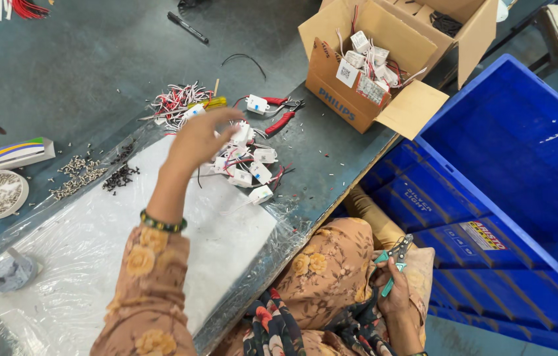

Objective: The person strips insulation from the ends of red and white wires attached to small white electrical components using wire cutters. The person repeatedly picks up components from a pile on the table, trims the wires, and places them back down.

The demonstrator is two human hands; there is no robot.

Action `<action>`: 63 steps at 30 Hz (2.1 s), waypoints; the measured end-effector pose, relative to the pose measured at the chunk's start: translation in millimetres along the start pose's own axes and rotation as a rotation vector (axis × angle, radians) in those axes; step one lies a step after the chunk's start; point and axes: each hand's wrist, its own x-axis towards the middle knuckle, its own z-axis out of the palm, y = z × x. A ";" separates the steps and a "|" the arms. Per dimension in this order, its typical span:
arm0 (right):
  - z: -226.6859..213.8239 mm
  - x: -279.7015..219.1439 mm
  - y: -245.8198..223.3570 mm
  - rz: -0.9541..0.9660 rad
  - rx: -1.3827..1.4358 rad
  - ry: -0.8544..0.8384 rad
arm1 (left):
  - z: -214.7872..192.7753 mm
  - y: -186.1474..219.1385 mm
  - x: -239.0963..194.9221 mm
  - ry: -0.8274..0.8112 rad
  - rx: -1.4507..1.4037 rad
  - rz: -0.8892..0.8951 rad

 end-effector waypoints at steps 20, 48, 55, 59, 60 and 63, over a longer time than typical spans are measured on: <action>33.2 -16.6 -16.8 0.051 -0.041 0.059 | 59.3 -10.8 52.4 -0.060 0.427 -0.049; 273.3 -47.6 -34.9 -0.288 -0.321 -0.275 | 78.4 69.7 -132.6 -0.331 -0.505 0.115; 271.5 -34.1 -29.7 -0.169 -0.184 -0.507 | 58.1 53.3 -129.2 -0.890 -0.467 -0.253; 263.2 -36.3 -30.8 -0.141 -0.383 -0.490 | 56.1 50.9 -132.6 -0.989 -0.274 -0.162; 261.7 -35.9 -31.3 -0.158 -0.401 -0.549 | 57.0 51.5 -133.8 -0.943 -0.152 -0.046; 258.2 -34.8 -31.2 -0.190 -0.474 -0.658 | 67.3 58.2 -137.9 -0.391 -0.188 0.196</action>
